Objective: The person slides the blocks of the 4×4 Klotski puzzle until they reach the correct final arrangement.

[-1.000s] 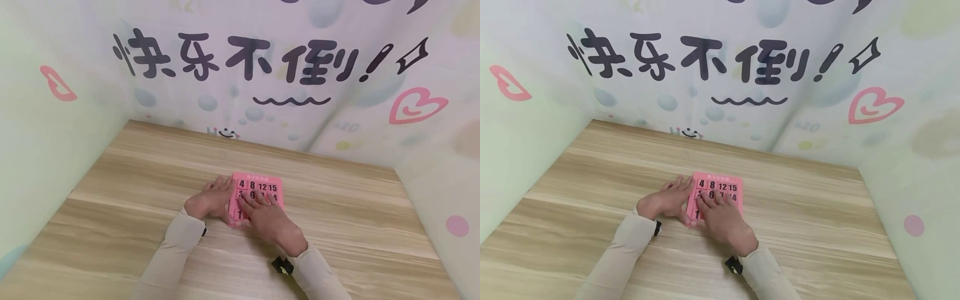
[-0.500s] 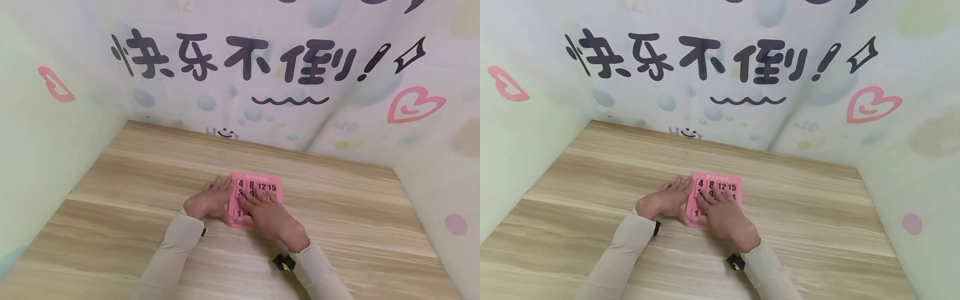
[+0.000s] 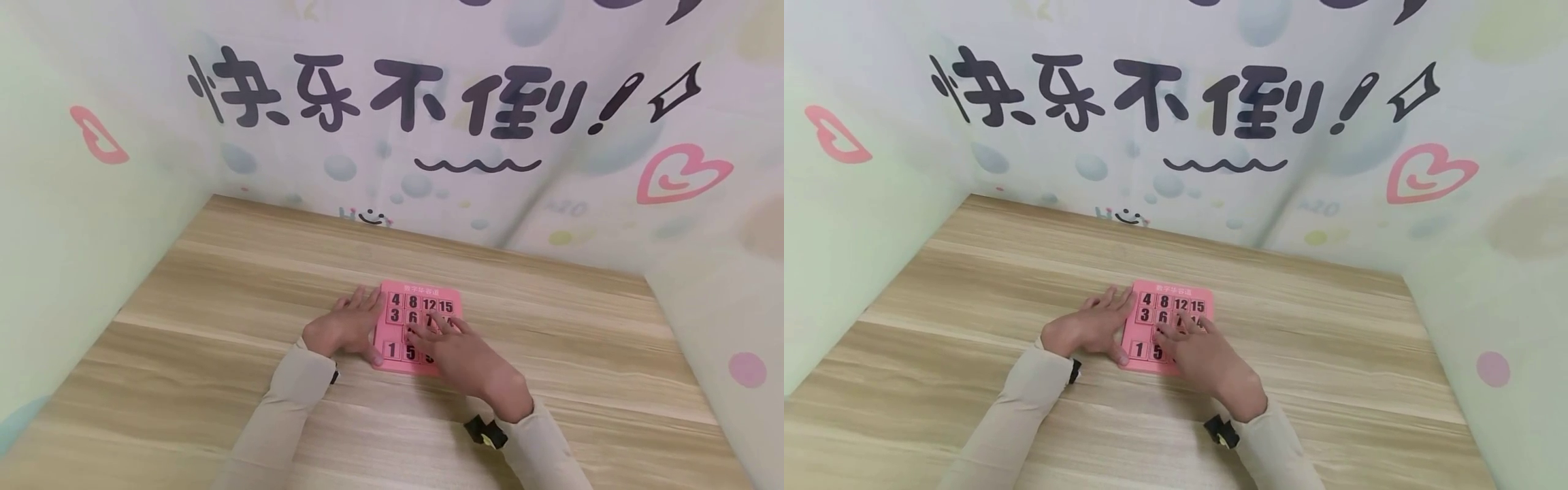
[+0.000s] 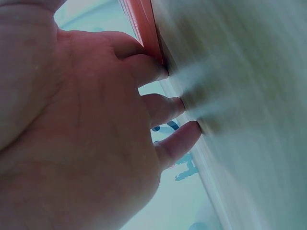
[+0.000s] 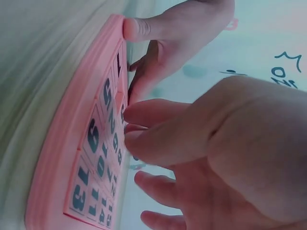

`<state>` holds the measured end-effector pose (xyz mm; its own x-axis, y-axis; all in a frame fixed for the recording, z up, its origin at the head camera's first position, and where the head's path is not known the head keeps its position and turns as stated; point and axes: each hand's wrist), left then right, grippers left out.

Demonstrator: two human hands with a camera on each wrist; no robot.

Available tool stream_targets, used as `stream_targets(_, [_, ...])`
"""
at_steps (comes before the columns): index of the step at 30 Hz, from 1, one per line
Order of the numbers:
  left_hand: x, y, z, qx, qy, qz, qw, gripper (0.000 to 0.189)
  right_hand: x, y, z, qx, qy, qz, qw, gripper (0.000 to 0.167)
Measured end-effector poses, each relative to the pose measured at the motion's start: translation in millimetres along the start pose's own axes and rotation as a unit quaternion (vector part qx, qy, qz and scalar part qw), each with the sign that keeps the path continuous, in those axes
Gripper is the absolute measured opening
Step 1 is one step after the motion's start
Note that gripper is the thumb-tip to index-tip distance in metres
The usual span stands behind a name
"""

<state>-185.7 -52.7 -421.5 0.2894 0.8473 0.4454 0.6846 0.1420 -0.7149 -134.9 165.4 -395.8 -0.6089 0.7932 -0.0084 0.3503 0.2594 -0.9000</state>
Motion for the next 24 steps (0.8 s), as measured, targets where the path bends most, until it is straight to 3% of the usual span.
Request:
stream_targets(6, [0.6,0.2,2.3,-0.002,0.0,0.002,1.0,0.119,-6,3,-2.8,-0.008,0.018,-0.035,0.9992,0.049])
stream_targets(24, [-0.3,0.5,0.9,-0.001,0.003,-0.01,0.9999,0.119,-13,7,1.9,0.003,0.026,-0.039,0.9989,0.05])
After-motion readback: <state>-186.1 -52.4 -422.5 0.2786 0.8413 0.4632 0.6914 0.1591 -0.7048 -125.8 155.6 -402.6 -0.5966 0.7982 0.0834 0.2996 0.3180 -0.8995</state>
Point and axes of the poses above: each hand's wrist, its own z-axis towards the middle knuckle, its own y-axis out of the palm, x = y × z, and after that the axes turned 8 degrees about -x, right-handed
